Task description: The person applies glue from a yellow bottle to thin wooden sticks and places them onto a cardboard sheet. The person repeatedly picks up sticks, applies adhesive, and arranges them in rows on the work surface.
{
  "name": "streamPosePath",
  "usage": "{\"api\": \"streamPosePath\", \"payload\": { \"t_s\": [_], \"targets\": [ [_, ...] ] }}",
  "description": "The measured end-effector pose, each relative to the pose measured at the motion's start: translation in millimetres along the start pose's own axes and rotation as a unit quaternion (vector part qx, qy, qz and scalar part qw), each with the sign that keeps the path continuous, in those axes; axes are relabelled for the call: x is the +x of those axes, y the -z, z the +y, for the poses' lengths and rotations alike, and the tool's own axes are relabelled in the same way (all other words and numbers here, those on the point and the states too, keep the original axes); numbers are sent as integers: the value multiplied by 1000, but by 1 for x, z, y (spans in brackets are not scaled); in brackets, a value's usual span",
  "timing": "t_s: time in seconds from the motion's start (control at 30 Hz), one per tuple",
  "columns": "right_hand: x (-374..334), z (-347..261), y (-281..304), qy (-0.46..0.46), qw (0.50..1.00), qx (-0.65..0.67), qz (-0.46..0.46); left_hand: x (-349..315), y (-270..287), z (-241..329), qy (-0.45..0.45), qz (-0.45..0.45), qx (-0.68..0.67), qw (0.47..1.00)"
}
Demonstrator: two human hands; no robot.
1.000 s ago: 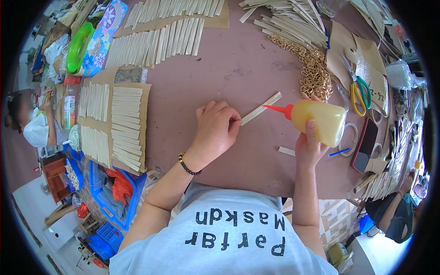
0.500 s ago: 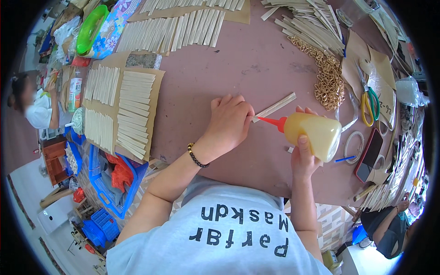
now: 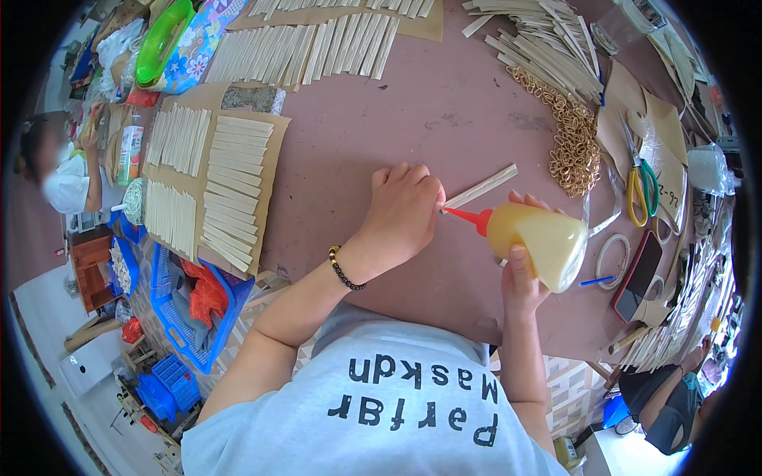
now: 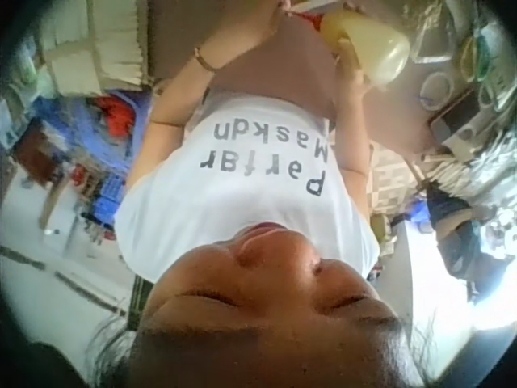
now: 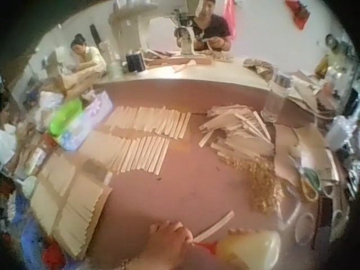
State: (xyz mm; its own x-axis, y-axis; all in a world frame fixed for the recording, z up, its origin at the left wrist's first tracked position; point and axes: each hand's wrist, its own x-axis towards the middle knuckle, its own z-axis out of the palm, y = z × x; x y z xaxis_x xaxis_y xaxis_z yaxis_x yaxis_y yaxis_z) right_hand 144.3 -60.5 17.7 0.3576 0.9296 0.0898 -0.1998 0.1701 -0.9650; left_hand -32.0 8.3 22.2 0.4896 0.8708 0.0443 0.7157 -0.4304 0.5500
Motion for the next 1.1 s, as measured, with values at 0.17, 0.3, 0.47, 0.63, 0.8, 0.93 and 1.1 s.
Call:
{"api": "streamPosePath", "payload": {
  "t_s": [0.17,0.3,0.47,0.63,0.8,0.93,1.1],
  "targets": [
    [11,3,15,72,997,-26,14,0,-1,0,-3,0,1,1000],
    [20,-4,18,87,994,-47,54,0,-2,0,1,1,10,1000],
    [21,-1,22,107,993,-54,25,0,1,2,6,-6,9,1000],
    [37,-4,31,136,988,-59,52,0,-2,3,3,4,8,1000],
    [47,-5,38,114,990,-17,82,1,0,4,5,6,9,1000],
    [49,-7,46,47,984,98,138,-1,2,4,7,16,7,1000],
    [49,-9,57,34,974,175,139,12,18,-6,27,53,14,998]
  ]
}}
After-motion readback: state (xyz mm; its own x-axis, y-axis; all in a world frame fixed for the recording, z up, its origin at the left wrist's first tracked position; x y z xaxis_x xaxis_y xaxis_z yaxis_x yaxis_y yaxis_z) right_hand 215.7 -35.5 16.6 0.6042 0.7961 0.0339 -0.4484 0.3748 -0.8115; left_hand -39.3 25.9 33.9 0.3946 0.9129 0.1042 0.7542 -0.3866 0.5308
